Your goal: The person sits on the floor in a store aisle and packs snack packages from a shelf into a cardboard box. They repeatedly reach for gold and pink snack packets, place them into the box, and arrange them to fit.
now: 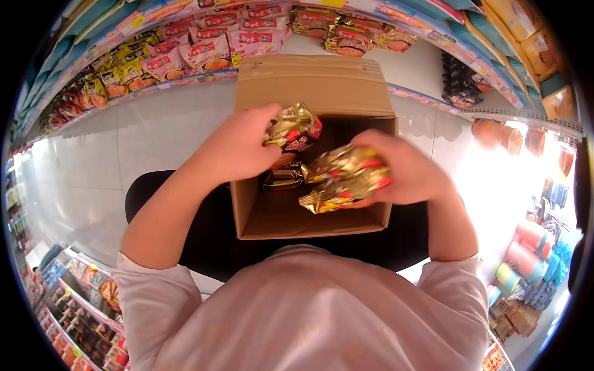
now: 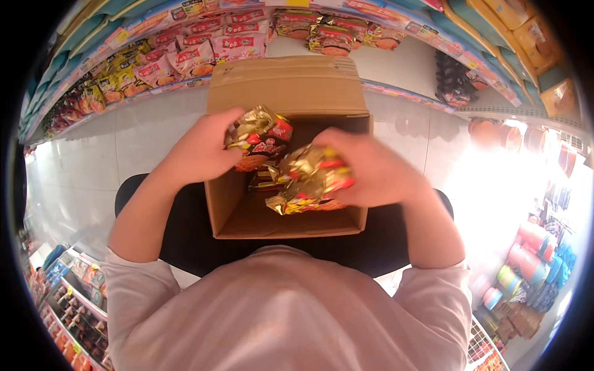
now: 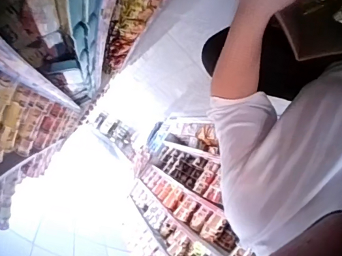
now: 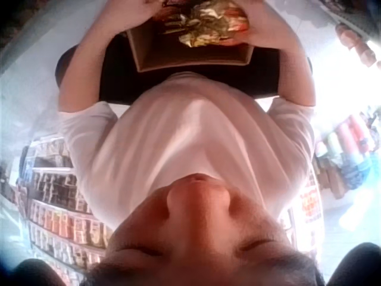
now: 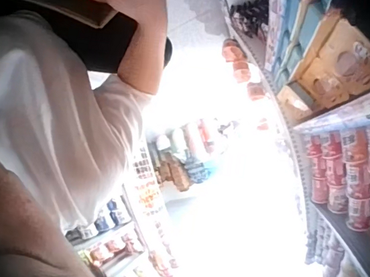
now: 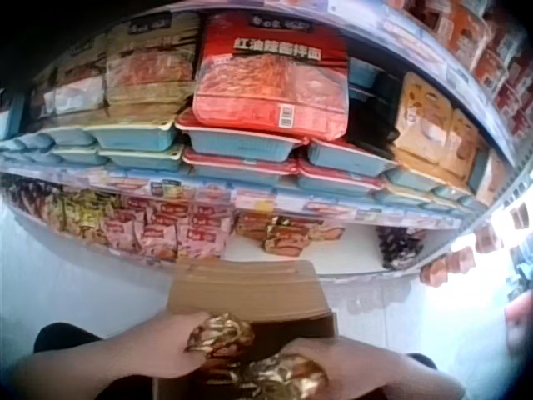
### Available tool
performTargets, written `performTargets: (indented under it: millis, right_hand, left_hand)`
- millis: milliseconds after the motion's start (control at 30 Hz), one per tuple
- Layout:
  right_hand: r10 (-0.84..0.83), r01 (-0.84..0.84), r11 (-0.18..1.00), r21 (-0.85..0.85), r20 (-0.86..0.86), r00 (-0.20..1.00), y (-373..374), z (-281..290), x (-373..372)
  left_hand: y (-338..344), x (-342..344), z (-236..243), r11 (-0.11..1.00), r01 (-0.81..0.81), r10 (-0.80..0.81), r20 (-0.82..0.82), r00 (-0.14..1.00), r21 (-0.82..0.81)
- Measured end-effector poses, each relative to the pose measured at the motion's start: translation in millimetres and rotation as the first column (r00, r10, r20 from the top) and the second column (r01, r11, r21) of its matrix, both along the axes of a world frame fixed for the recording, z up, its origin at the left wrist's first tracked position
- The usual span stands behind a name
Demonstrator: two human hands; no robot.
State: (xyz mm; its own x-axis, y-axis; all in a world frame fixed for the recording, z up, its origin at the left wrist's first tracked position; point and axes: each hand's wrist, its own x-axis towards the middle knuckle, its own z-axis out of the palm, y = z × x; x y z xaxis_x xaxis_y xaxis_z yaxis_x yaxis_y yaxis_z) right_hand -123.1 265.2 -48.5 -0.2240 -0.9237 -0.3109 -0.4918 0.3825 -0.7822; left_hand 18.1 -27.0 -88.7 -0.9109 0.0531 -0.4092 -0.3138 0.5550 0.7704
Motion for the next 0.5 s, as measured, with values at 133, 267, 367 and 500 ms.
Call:
performTargets:
  millis: [133,267,367,500]
  right_hand:
    - [0.241,-0.141,0.955,0.260,-0.411,0.879,-12.6,-55.2,57.1]
    - [0.404,-0.146,0.838,0.526,-0.418,0.814,-28.7,-114.8,88.0]
    - [0.404,-0.031,0.798,0.602,-0.497,0.768,-19.0,-178.7,109.1]
    - [0.469,0.044,0.744,0.667,-0.567,0.677,-29.3,-207.1,128.9]
  left_hand:
    - [20.4,5.6,5.6,0.958,0.060,-0.073,-0.037,0.997,-0.279]
    - [18.8,6.2,0.0,0.949,0.087,-0.105,-0.044,0.993,-0.302]
    - [18.7,1.7,-3.5,0.963,0.110,-0.130,-0.067,0.989,-0.247]
    - [20.2,5.8,-17.2,0.968,0.108,-0.124,-0.055,0.991,-0.227]
